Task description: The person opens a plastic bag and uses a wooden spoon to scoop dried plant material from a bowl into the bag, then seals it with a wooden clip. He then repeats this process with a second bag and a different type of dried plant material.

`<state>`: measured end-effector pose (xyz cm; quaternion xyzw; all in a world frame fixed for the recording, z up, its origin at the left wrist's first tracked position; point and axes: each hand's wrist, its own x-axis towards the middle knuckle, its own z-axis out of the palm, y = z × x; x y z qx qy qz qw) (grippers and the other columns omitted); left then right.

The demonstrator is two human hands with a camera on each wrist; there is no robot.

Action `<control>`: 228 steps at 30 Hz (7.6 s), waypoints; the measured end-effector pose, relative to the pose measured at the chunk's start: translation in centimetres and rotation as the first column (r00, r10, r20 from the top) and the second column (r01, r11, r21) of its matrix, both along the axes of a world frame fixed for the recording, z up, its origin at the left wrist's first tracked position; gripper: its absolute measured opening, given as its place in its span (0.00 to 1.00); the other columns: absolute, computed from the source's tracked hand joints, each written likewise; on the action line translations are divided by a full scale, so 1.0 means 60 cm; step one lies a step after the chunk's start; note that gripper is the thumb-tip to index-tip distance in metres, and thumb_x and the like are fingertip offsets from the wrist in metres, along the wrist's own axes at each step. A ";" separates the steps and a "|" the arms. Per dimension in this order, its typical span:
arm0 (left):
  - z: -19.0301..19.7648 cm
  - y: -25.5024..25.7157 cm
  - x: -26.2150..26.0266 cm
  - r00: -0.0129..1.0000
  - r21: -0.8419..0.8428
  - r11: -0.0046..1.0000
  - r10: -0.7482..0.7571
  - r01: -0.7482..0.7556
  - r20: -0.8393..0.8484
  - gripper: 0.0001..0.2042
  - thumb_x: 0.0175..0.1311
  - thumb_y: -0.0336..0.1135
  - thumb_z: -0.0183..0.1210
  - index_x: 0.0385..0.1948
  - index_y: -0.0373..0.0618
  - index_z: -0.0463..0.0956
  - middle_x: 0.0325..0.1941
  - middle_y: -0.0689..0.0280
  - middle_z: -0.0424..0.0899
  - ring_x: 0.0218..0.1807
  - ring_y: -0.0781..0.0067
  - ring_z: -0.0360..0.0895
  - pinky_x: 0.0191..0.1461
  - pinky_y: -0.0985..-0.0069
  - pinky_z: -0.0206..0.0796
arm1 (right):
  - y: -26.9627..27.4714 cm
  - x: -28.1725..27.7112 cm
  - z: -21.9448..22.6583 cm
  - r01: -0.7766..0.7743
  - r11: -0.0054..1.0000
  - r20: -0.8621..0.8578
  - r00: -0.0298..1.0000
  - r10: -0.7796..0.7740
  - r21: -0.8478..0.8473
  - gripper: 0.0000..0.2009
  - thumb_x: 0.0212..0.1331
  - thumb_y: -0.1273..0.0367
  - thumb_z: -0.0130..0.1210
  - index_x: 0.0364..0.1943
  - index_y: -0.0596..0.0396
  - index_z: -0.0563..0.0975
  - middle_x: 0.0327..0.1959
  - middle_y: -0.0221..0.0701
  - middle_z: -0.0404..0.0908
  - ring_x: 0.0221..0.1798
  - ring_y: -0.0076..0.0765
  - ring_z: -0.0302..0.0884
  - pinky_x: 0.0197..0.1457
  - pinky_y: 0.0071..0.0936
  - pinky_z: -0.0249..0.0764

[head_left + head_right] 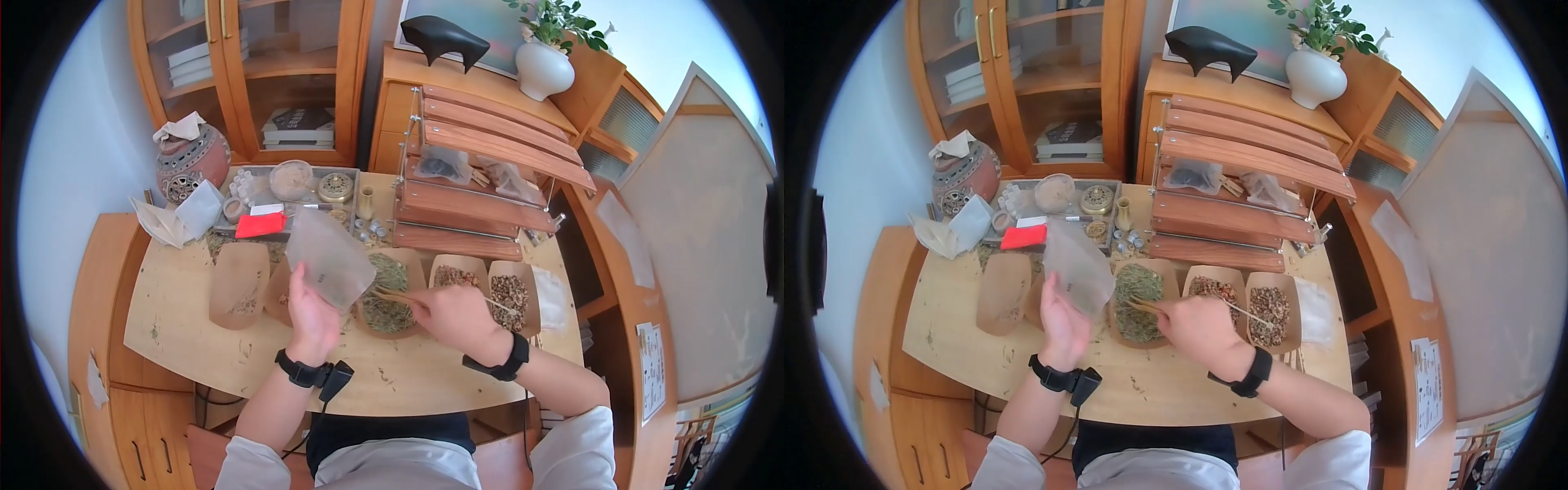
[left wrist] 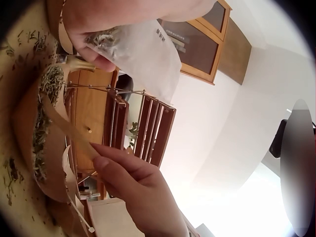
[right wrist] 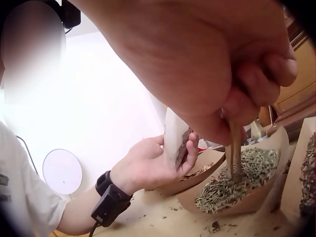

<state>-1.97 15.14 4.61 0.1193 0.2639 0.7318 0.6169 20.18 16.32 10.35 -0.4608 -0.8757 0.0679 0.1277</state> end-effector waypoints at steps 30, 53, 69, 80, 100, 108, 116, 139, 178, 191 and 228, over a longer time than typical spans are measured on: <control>0.020 -0.005 0.005 0.999 -0.003 1.000 -0.007 0.007 -0.044 0.25 0.76 0.49 0.42 0.68 0.46 0.60 0.68 0.65 0.69 0.69 0.66 0.65 0.73 0.63 0.54 | 0.089 0.084 0.007 0.130 0.862 -0.106 0.973 -0.207 -0.490 0.13 0.60 0.62 0.56 0.38 0.54 0.85 0.32 0.42 0.85 0.35 0.50 0.82 0.43 0.37 0.77; 0.010 -0.003 0.005 0.997 -0.007 0.999 -0.034 0.033 -0.069 0.25 0.75 0.49 0.44 0.68 0.45 0.60 0.69 0.65 0.68 0.69 0.65 0.65 0.73 0.62 0.54 | 0.042 0.080 -0.048 -0.015 0.702 -0.415 0.816 -0.403 -0.712 0.16 0.67 0.64 0.56 0.51 0.61 0.81 0.27 0.28 0.80 0.28 0.18 0.73 0.30 0.23 0.68; 0.010 -0.005 0.012 0.966 -0.023 0.968 -0.251 0.250 -0.062 0.26 0.77 0.50 0.41 0.70 0.47 0.57 0.72 0.64 0.66 0.72 0.65 0.63 0.75 0.60 0.53 | 0.028 0.044 0.104 -0.204 0.655 -0.627 0.586 -0.514 -0.728 0.15 0.70 0.64 0.54 0.52 0.61 0.80 0.26 0.16 0.71 0.27 0.10 0.60 0.29 0.14 0.57; 0.014 -0.011 0.015 0.961 0.000 0.961 -0.276 0.276 -0.013 0.26 0.76 0.49 0.40 0.71 0.47 0.57 0.71 0.64 0.66 0.72 0.64 0.63 0.75 0.60 0.52 | 0.004 0.035 0.080 -0.060 0.830 -0.579 0.744 -0.333 -0.554 0.17 0.69 0.63 0.56 0.52 0.63 0.79 0.26 0.23 0.80 0.27 0.14 0.70 0.30 0.19 0.67; -0.002 -0.005 0.007 0.991 0.010 0.991 -0.132 0.132 -0.025 0.27 0.75 0.51 0.44 0.69 0.47 0.58 0.71 0.66 0.66 0.72 0.66 0.63 0.74 0.61 0.53 | 0.027 0.076 0.012 0.143 0.598 -0.149 0.899 -0.412 -0.789 0.15 0.66 0.61 0.54 0.43 0.59 0.83 0.20 0.30 0.76 0.24 0.24 0.70 0.31 0.26 0.68; 0.001 -0.006 0.008 0.991 0.013 0.991 -0.135 0.135 -0.024 0.27 0.76 0.51 0.43 0.70 0.47 0.58 0.71 0.65 0.67 0.71 0.65 0.64 0.73 0.61 0.54 | 0.022 0.036 -0.036 0.113 0.775 -0.194 0.936 -0.293 -0.622 0.17 0.66 0.59 0.54 0.48 0.57 0.81 0.26 0.37 0.82 0.29 0.34 0.78 0.36 0.30 0.73; 0.001 -0.005 0.008 0.992 0.025 0.991 -0.128 0.129 -0.021 0.27 0.76 0.51 0.43 0.69 0.46 0.58 0.71 0.64 0.67 0.71 0.64 0.64 0.73 0.61 0.54 | -0.002 0.035 -0.072 0.111 0.897 -0.298 0.919 -0.257 -0.429 0.16 0.67 0.60 0.53 0.49 0.56 0.82 0.26 0.38 0.83 0.29 0.40 0.82 0.36 0.34 0.75; 0.023 -0.012 0.018 0.964 -0.038 0.966 -0.256 0.254 -0.073 0.26 0.77 0.48 0.41 0.71 0.45 0.56 0.72 0.64 0.65 0.73 0.65 0.62 0.75 0.61 0.51 | 0.011 0.037 0.092 -0.118 0.693 -0.547 0.711 -0.442 -0.712 0.15 0.70 0.66 0.55 0.54 0.59 0.79 0.33 0.19 0.78 0.32 0.12 0.68 0.36 0.13 0.66; 0.014 -0.009 0.006 0.999 0.012 0.999 -0.047 0.047 0.003 0.25 0.76 0.49 0.42 0.69 0.46 0.59 0.70 0.65 0.68 0.70 0.64 0.64 0.74 0.61 0.54 | 0.052 0.072 0.027 0.233 0.920 -0.147 0.946 -0.290 -0.316 0.12 0.61 0.64 0.56 0.42 0.53 0.85 0.32 0.44 0.84 0.37 0.51 0.83 0.41 0.36 0.78; 0.001 -0.004 0.004 0.998 0.023 0.998 -0.055 0.055 -0.022 0.26 0.76 0.50 0.43 0.69 0.47 0.59 0.70 0.65 0.67 0.70 0.65 0.63 0.73 0.62 0.53 | 0.039 0.038 0.005 0.092 0.919 -0.149 0.976 -0.160 -0.384 0.13 0.62 0.62 0.54 0.41 0.54 0.84 0.32 0.44 0.84 0.38 0.53 0.82 0.44 0.43 0.78; 0.017 -0.013 0.022 0.974 0.029 0.975 -0.218 0.220 -0.065 0.26 0.76 0.50 0.42 0.70 0.46 0.57 0.71 0.65 0.66 0.72 0.64 0.63 0.75 0.61 0.52 | -0.002 0.038 0.095 -0.097 0.784 -0.556 0.758 -0.341 -0.613 0.15 0.69 0.66 0.56 0.53 0.63 0.80 0.40 0.24 0.82 0.40 0.14 0.73 0.46 0.17 0.73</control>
